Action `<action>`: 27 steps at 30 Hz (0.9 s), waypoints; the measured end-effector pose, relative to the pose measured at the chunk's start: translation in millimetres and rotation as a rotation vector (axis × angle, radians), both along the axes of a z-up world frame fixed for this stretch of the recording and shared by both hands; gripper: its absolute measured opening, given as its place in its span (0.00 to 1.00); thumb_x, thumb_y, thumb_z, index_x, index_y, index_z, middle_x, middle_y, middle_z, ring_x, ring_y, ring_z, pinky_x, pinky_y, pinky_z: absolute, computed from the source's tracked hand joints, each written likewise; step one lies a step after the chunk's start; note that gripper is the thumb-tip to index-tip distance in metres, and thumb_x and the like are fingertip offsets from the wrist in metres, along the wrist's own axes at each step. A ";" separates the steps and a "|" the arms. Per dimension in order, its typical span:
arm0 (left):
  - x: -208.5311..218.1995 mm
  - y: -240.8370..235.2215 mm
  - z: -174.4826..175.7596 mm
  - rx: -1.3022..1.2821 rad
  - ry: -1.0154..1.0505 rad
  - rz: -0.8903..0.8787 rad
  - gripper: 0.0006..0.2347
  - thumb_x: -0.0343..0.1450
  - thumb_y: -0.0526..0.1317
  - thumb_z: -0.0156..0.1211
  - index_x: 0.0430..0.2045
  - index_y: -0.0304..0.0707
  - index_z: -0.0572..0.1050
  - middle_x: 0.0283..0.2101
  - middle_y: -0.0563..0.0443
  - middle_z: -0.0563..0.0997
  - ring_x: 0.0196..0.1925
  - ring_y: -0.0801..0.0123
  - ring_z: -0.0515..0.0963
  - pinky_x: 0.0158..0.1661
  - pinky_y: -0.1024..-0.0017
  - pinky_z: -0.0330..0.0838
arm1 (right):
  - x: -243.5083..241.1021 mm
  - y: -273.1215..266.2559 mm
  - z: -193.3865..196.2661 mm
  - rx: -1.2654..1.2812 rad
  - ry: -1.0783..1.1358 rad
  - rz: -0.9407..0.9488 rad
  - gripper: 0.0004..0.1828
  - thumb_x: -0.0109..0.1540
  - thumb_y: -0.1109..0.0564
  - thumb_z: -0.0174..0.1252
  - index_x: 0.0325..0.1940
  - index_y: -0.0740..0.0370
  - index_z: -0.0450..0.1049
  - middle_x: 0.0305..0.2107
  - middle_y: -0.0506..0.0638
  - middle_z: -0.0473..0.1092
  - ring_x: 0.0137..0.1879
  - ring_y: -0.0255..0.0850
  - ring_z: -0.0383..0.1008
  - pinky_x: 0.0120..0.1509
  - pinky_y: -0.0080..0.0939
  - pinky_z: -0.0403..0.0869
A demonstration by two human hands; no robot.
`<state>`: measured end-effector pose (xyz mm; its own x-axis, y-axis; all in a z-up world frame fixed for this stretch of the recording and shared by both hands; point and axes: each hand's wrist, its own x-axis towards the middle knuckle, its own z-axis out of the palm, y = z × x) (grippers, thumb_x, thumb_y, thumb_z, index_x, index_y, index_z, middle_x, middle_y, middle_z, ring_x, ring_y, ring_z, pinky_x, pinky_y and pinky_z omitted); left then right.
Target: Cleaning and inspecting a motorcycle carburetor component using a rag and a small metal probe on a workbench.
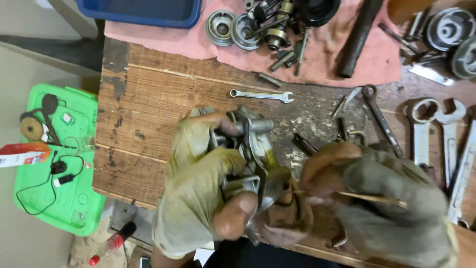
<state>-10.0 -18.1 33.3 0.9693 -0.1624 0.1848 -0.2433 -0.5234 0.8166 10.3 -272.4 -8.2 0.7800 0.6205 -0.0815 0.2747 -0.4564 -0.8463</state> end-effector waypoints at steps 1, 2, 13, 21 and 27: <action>1.4 -3.2 -1.3 0.013 -0.051 0.025 0.19 0.71 0.54 0.43 0.24 0.37 0.73 0.48 0.38 0.67 0.55 0.52 0.69 0.54 0.56 0.64 | -4.3 9.2 5.3 0.549 0.569 -0.223 0.10 0.59 0.50 0.65 0.35 0.58 0.75 0.36 0.53 0.76 0.43 0.42 0.77 0.50 0.44 0.72; 3.3 -5.8 -2.6 0.025 -0.102 0.050 0.26 0.74 0.60 0.38 0.21 0.35 0.71 0.46 0.40 0.68 0.54 0.53 0.69 0.54 0.55 0.65 | -8.0 19.0 10.6 1.104 1.134 -0.445 0.22 0.57 0.54 0.73 0.42 0.69 0.69 0.41 0.69 0.74 0.48 0.55 0.78 0.61 0.55 0.72; -0.6 -14.8 6.0 0.031 -0.154 -0.003 0.24 0.75 0.57 0.42 0.25 0.34 0.75 0.45 0.41 0.69 0.53 0.55 0.71 0.55 0.59 0.65 | 3.2 23.6 19.4 0.459 -0.354 0.150 0.16 0.61 0.67 0.67 0.48 0.63 0.67 0.38 0.52 0.72 0.39 0.43 0.77 0.43 0.38 0.77; 3.2 -18.3 4.2 0.101 -0.216 -0.048 0.21 0.73 0.53 0.45 0.25 0.32 0.75 0.45 0.39 0.71 0.51 0.52 0.72 0.55 0.57 0.61 | 3.3 27.5 0.4 0.284 -0.498 0.006 0.06 0.66 0.64 0.58 0.45 0.63 0.67 0.24 0.53 0.70 0.24 0.50 0.70 0.28 0.49 0.65; 5.9 -22.4 5.7 0.191 -0.209 -0.081 0.17 0.70 0.51 0.48 0.21 0.35 0.72 0.44 0.41 0.71 0.50 0.50 0.72 0.53 0.55 0.59 | 3.9 18.2 -26.2 0.190 -0.575 0.124 0.48 0.58 0.67 0.59 0.77 0.69 0.41 0.37 0.63 0.72 0.34 0.59 0.74 0.32 0.55 0.69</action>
<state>-4.1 -40.5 39.0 0.8960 -0.2883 0.3378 -0.4430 -0.6346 0.6333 14.2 -254.2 -34.4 0.5873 0.6721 0.4509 0.7523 -0.2478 -0.6104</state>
